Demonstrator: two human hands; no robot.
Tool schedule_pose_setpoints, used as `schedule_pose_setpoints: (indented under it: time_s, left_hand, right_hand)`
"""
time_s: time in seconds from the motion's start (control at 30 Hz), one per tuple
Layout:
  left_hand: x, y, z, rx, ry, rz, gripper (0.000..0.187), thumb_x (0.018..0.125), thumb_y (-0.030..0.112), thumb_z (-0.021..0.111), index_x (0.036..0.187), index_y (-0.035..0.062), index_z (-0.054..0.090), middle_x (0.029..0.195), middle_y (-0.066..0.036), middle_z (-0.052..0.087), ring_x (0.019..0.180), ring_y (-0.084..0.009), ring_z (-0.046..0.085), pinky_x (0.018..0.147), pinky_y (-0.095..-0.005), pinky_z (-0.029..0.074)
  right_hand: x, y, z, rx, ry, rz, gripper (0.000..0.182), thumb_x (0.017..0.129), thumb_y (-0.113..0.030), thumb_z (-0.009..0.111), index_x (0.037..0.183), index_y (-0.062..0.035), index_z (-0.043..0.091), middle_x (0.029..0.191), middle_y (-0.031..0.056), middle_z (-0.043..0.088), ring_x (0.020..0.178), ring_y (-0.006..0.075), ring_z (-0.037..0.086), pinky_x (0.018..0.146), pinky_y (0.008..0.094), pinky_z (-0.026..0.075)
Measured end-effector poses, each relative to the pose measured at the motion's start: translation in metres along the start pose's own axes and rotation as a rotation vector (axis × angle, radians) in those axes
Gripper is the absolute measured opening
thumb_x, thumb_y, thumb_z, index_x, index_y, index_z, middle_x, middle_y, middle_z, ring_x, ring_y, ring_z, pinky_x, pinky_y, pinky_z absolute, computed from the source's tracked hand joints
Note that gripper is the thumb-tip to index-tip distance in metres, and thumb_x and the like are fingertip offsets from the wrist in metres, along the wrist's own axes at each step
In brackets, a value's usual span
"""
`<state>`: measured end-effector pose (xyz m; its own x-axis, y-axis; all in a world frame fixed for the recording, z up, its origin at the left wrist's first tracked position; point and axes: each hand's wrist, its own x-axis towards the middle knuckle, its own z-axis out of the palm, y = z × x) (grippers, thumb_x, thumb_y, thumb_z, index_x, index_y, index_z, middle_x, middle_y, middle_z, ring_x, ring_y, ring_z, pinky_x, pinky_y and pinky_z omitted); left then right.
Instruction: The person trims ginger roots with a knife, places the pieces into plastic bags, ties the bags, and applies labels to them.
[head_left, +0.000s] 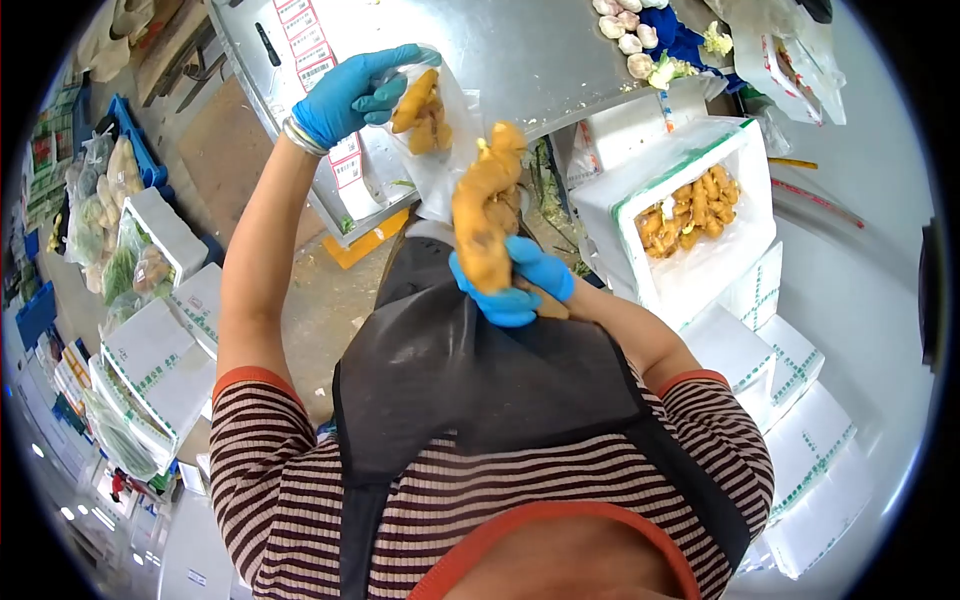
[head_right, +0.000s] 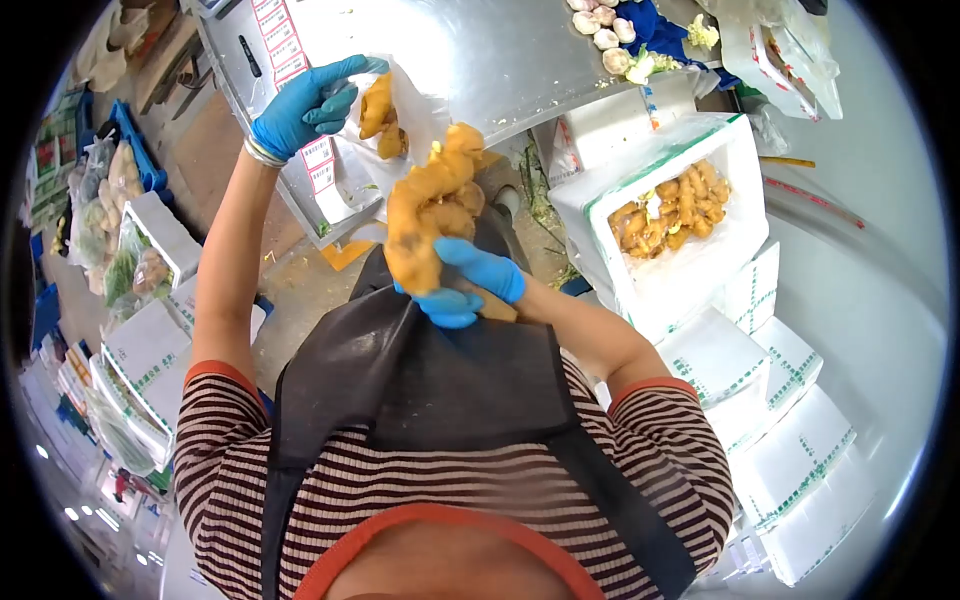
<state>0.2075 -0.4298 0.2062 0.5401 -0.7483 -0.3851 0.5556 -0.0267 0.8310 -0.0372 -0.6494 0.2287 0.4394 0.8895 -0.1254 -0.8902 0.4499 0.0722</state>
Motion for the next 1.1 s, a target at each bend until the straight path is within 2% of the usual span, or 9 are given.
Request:
schedule_pose_setpoints:
  time_s: [0.23, 0.43, 0.6, 0.73, 0.87, 0.9, 1.0, 1.03, 1.1]
  left_hand:
    - [0.023, -0.041, 0.0, -0.572, 0.04, 0.116, 0.039, 0.103, 0.018, 0.04, 0.137, 0.0023, 0.048, 0.072, 0.002, 0.046, 0.051, -0.003, 0.027, 0.049, -0.0171, 0.028]
    - [0.024, -0.056, 0.035, -0.246, 0.373, 0.118, 0.044, 0.099, 0.032, 0.047, 0.132, 0.0046, 0.054, 0.103, -0.013, 0.069, 0.069, -0.0086, 0.05, 0.066, -0.0225, 0.043]
    - [0.027, -0.045, 0.037, -0.264, 0.386, 0.156, 0.043, 0.097, 0.031, 0.052, 0.13, 0.0044, 0.055, 0.102, -0.014, 0.069, 0.067, -0.0086, 0.052, 0.064, -0.0226, 0.043]
    - [0.037, -0.047, 0.049, -0.242, 0.442, 0.115, 0.047, 0.097, 0.034, 0.053, 0.132, 0.0026, 0.052, 0.105, -0.014, 0.068, 0.064, -0.0089, 0.054, 0.067, -0.0198, 0.046]
    - [0.062, -0.059, 0.084, 0.114, 0.48, 0.061, 0.053, 0.094, 0.029, 0.057, 0.135, -0.0029, 0.046, 0.11, -0.01, 0.068, 0.072, -0.0136, 0.06, 0.07, -0.0251, 0.051]
    - [0.069, -0.076, 0.087, 0.129, 0.492, 0.079, 0.057, 0.093, 0.027, 0.059, 0.139, -0.0028, 0.042, 0.113, -0.011, 0.064, 0.077, -0.0143, 0.06, 0.074, -0.0249, 0.051]
    - [0.076, -0.097, 0.102, 0.34, 0.602, 0.101, 0.058, 0.092, 0.023, 0.063, 0.139, -0.0032, 0.041, 0.114, -0.013, 0.06, 0.093, -0.0208, 0.062, 0.083, -0.0297, 0.05]
    - [0.074, -0.108, 0.104, 0.62, 0.724, 0.208, 0.056, 0.091, 0.023, 0.064, 0.136, -0.0035, 0.043, 0.116, -0.015, 0.059, 0.098, -0.0233, 0.06, 0.086, -0.0323, 0.049]
    - [0.064, -0.122, 0.114, 0.915, 0.97, 0.335, 0.053, 0.09, 0.021, 0.066, 0.131, -0.004, 0.046, 0.12, -0.018, 0.055, 0.108, -0.0279, 0.056, 0.094, -0.0369, 0.045]
  right_hand:
    - [0.037, -0.071, -0.093, -0.05, 0.681, -0.319, 0.04, 0.089, -0.051, 0.063, 0.089, -0.0111, 0.058, 0.066, -0.003, 0.05, 0.049, 0.0072, 0.041, 0.043, 0.0196, 0.032]
    - [0.023, -0.149, -0.136, -0.332, 0.93, -0.318, 0.043, 0.085, -0.051, 0.068, 0.101, -0.0112, 0.064, 0.073, -0.0006, 0.059, 0.053, 0.0078, 0.045, 0.045, 0.0212, 0.037]
    - [-0.007, -0.117, -0.129, -0.341, 0.777, -0.326, 0.036, 0.093, -0.043, 0.062, 0.119, -0.0194, 0.057, 0.093, 0.0059, 0.07, 0.047, 0.0068, 0.042, 0.044, 0.0207, 0.037]
    - [-0.005, -0.149, -0.143, -0.467, 0.831, -0.532, 0.034, 0.093, -0.045, 0.06, 0.112, -0.0166, 0.062, 0.094, 0.0032, 0.07, 0.058, 0.0097, 0.049, 0.052, 0.0259, 0.04]
    - [0.014, -0.233, -0.152, -0.82, 0.848, -0.194, 0.054, 0.094, -0.056, 0.048, 0.128, -0.0151, 0.059, 0.095, 0.0061, 0.069, 0.072, 0.016, 0.053, 0.066, 0.0346, 0.046]
    - [0.007, -0.263, -0.168, -1.228, 0.807, 0.049, 0.06, 0.094, -0.06, 0.045, 0.136, -0.0188, 0.054, 0.1, 0.0056, 0.068, 0.081, 0.0173, 0.055, 0.075, 0.0363, 0.045]
    - [-0.044, -0.295, -0.153, -1.314, 0.734, 0.136, 0.055, 0.096, -0.053, 0.047, 0.137, -0.0165, 0.054, 0.104, 0.0028, 0.066, 0.08, 0.0097, 0.054, 0.072, 0.0237, 0.042]
    - [-0.06, -0.291, -0.148, -1.137, 0.738, -0.089, 0.049, 0.097, -0.043, 0.051, 0.136, -0.0133, 0.055, 0.09, 0.0002, 0.063, 0.055, 0.0049, 0.038, 0.053, 0.0191, 0.037]
    - [-0.104, -0.297, -0.166, -0.864, 0.619, -0.388, 0.048, 0.099, -0.039, 0.05, 0.137, -0.0099, 0.053, 0.09, 0.0005, 0.063, 0.051, 0.0042, 0.036, 0.051, 0.0186, 0.035]
